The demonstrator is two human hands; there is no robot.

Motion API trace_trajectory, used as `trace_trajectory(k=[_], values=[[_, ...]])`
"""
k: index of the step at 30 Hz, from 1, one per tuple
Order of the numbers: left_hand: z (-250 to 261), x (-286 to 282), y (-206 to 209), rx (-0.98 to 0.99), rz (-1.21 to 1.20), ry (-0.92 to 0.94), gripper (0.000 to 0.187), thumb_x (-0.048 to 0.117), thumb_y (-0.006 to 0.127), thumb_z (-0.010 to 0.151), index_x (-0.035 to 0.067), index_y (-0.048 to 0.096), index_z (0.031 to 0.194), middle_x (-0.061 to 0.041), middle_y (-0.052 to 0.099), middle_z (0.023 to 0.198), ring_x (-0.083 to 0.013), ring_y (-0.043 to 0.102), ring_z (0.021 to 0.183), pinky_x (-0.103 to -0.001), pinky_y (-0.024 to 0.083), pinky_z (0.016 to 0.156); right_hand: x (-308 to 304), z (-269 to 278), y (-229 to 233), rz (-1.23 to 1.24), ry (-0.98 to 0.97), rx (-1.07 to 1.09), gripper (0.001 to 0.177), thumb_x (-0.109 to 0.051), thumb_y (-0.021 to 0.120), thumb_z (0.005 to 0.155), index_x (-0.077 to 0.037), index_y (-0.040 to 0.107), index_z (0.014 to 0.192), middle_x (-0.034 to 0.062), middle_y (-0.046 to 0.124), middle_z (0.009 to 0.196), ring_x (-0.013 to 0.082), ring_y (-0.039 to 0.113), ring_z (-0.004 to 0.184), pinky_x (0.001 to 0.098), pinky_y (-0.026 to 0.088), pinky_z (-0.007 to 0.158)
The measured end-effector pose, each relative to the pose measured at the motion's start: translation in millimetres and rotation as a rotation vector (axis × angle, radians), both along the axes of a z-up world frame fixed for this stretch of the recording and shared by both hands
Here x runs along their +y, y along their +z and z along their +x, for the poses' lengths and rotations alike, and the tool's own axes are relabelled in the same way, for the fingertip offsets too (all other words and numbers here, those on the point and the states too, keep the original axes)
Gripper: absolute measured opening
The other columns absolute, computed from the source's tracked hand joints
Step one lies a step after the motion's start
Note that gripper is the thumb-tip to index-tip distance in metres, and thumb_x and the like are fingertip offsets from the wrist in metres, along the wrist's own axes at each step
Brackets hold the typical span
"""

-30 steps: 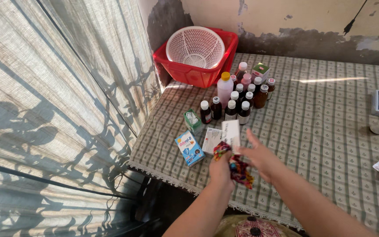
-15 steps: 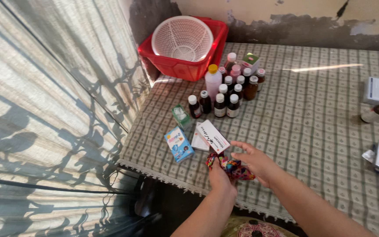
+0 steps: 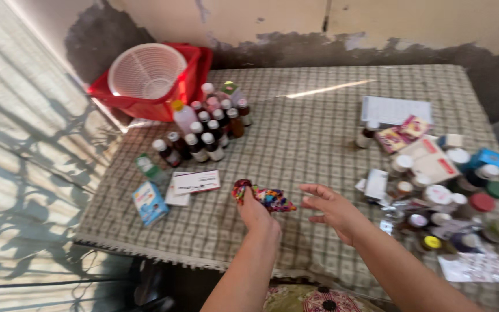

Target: The person wipes various medicine boxes and bottles with a colorful cloth on a table. They pick up each item, rub it with the cloth, and place it back down, handling them one by one.

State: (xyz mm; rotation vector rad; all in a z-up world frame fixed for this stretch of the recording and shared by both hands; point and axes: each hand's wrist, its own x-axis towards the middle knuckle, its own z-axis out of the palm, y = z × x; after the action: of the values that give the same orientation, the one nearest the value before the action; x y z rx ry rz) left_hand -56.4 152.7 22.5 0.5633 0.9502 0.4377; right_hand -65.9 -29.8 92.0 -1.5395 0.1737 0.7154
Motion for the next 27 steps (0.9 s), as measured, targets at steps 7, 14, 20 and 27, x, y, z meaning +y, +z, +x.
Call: trace_trajectory(k=[7, 14, 20, 27], values=[[-2, -138, 21, -0.127, -0.015, -0.263, 0.037, 0.026, 0.067, 0.091, 0.011, 0.06, 0.124, -0.005, 0.067, 0.1, -0.019, 0.066, 0.088, -0.039, 0.056, 0.075, -106, -1, 5, 0.037, -0.094, -0.056, 0.044, -0.025, 0.063, 0.094, -0.019, 0.063, 0.137, -0.0019, 0.068, 0.125, 0.0129, 0.061, 0.109, 0.0363, 0.05, 0.088], [-5, -210, 57, -0.212, 0.055, -0.511, 0.037, 0.017, 0.066, 0.086, 0.008, 0.057, 0.12, -0.006, 0.066, 0.099, -0.0182, 0.065, 0.086, -0.035, 0.055, 0.075, -167, 12, 6, 0.143, -0.146, -0.087, 0.042, -0.022, 0.063, 0.094, -0.015, 0.063, 0.135, 0.0011, 0.072, 0.112, 0.012, 0.065, 0.1, 0.0325, 0.052, 0.082], [20, -238, 63, -0.258, 0.44, -0.679, 0.04, 0.014, 0.066, 0.087, 0.007, 0.058, 0.126, -0.007, 0.068, 0.106, -0.0159, 0.065, 0.092, -0.033, 0.055, 0.081, -198, 54, 1, 0.072, -0.063, -0.16, 0.039, -0.022, 0.064, 0.096, -0.01, 0.065, 0.133, -0.0009, 0.07, 0.111, 0.0114, 0.063, 0.096, 0.0318, 0.05, 0.08], [96, -244, 86, -0.453, 0.582, -0.634, 0.042, 0.007, 0.065, 0.092, 0.003, 0.054, 0.133, -0.007, 0.066, 0.116, -0.0134, 0.063, 0.103, -0.03, 0.053, 0.091, -227, 165, 4, -0.511, 0.072, -0.657, 0.043, -0.021, 0.064, 0.091, -0.016, 0.069, 0.134, 0.003, 0.076, 0.125, 0.018, 0.072, 0.113, 0.0318, 0.054, 0.097]])
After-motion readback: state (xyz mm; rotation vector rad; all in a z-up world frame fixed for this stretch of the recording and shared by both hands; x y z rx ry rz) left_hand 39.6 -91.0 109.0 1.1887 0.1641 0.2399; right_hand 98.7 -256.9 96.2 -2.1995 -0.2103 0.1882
